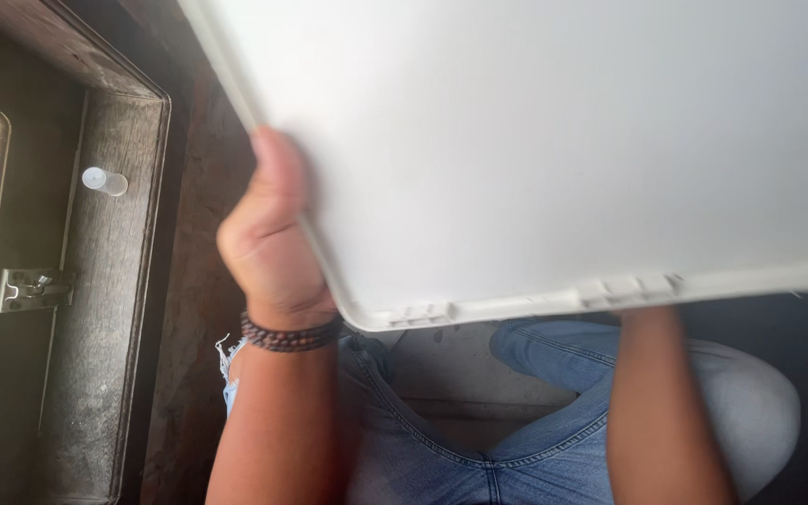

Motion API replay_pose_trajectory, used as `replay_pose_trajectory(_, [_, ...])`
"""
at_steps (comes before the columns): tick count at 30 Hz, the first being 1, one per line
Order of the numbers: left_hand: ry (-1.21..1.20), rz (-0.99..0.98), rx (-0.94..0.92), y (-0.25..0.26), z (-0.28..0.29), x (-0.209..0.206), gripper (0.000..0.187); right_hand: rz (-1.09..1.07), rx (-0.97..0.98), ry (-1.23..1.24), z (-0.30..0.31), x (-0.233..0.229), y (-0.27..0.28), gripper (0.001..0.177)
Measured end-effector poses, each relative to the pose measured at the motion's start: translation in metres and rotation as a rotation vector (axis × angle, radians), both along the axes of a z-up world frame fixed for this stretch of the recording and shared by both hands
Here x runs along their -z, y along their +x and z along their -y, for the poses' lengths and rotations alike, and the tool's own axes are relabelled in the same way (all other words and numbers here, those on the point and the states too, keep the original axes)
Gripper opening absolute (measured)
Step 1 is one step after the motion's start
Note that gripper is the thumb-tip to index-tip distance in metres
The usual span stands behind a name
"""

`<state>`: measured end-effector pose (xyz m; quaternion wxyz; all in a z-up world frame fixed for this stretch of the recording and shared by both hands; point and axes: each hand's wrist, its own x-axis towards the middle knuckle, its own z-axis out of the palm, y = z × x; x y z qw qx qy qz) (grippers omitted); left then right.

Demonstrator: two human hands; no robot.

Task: The person cleans a white plastic lid by wiping it with a cloth, spraying it with a cleaning solution, and wiping it again. The person then stacks the cleaned lid on top of other lids.

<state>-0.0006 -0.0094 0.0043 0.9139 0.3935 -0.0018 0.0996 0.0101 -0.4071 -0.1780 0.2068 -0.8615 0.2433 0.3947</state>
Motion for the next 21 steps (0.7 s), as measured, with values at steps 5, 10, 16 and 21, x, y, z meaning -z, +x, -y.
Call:
replay_pose_trajectory(5, [0.227,0.176,-0.056,-0.001,-0.033,0.009,0.046,-0.16,-0.237,-0.088,-0.065,0.056,-0.012,0.091])
replay_pose_trajectory(10, [0.236,0.185,-0.127,0.003,-0.03,0.025,0.05,-0.034,-0.374,-0.176,-0.085,0.093,-0.039,0.062])
replay_pose_trajectory(16, [0.074,-0.161,-0.16,0.008,-0.019,0.01,0.044,0.22,-0.535,-0.232,-0.095,0.122,-0.051,0.031])
replay_pose_trajectory(21, [0.027,-0.008,-0.151,0.01,-0.019,0.026,0.052,0.271,-0.516,-0.178,-0.118,0.076,-0.041,0.033])
